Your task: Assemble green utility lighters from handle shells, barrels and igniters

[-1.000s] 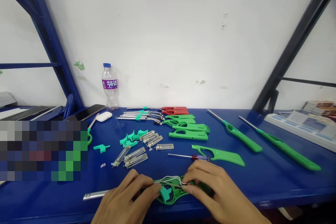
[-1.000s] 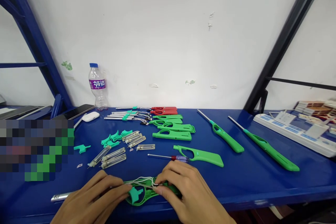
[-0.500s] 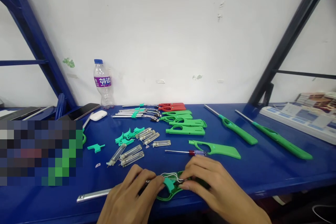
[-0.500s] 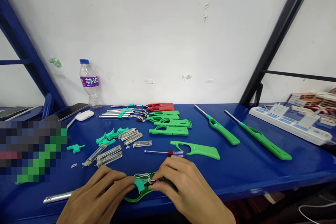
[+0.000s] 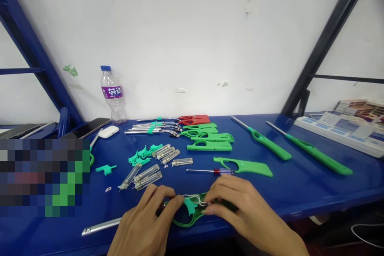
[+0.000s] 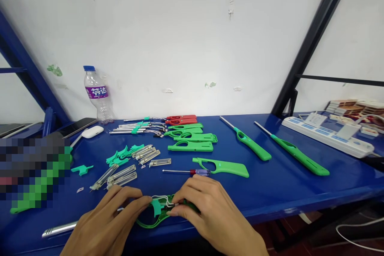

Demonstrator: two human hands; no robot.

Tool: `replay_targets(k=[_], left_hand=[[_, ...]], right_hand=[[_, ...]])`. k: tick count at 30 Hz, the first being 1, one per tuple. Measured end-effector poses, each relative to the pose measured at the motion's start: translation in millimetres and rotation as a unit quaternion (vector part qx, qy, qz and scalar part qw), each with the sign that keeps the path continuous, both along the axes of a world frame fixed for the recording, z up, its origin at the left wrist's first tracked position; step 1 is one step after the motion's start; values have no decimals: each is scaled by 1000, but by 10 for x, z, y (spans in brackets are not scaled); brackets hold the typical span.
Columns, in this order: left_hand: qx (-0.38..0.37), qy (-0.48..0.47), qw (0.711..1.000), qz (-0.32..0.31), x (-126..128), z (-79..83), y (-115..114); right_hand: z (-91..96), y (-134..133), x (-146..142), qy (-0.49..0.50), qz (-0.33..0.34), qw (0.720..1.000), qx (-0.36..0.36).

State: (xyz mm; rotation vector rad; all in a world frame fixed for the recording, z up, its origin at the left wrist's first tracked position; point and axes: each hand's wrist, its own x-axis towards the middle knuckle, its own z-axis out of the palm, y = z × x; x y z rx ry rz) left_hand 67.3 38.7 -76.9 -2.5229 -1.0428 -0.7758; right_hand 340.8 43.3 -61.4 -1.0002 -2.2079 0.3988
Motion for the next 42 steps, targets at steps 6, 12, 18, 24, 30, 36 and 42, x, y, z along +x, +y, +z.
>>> replay_targets(k=[6,12,18,24,30,36,42], left_hand=[[1,10,1000,1,-10,-24,-9],[4,18,1000,-6,1,-4,-20],[-1,20,1000,-17,-7,-10,-24],[-7,21,1000,-16,0,-16,-49],[-9,37,999,-9,5,9,-36],[-14,43,999,-1,0,-9,-57],[-7,30,1000,7,-4,-70,-6]], right_hand=[[-16,2,2,-7,0,1000,-4],[-13,-10,3,-10,4,1000,6],[7,-17,1,-12,-1,1000,11],[13,-13,-8,-6,-6,1000,11],[-20,-13,5,-1,0,1000,6],[-41,-16,19,-1,1,1000,3],[-33,-29,17,-7,-1,1000,6]])
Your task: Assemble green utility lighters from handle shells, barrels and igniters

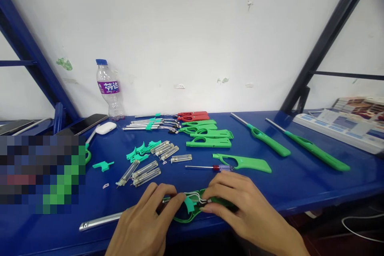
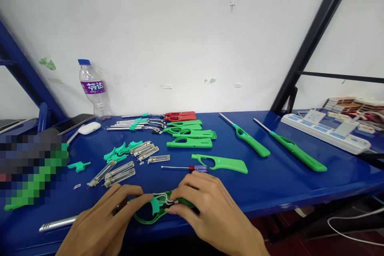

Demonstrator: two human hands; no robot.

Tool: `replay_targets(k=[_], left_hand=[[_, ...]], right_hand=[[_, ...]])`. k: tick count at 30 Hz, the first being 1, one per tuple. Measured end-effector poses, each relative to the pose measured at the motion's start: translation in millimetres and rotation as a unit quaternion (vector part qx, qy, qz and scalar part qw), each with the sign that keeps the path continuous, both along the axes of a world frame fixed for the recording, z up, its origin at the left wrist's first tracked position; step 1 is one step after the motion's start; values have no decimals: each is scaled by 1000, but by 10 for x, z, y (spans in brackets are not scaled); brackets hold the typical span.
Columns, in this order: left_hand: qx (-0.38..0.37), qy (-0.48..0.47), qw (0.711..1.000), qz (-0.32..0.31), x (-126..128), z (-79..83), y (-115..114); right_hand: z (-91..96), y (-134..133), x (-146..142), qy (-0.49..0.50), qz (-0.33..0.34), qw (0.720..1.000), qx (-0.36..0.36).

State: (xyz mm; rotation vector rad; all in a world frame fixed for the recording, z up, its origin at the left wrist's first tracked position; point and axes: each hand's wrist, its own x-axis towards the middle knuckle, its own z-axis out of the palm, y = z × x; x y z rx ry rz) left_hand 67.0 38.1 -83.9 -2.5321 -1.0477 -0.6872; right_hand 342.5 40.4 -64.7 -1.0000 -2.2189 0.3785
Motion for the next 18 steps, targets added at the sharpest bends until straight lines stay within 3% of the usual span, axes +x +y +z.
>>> replay_targets(k=[8,18], left_hand=[[12,3,1000,-6,-23,-30,15],[18,54,998,-37,-4,65,-60]], right_hand=[[27,-1,-23,11,-9,1000,-5],[20,-29,2,25,-2,1000,4]])
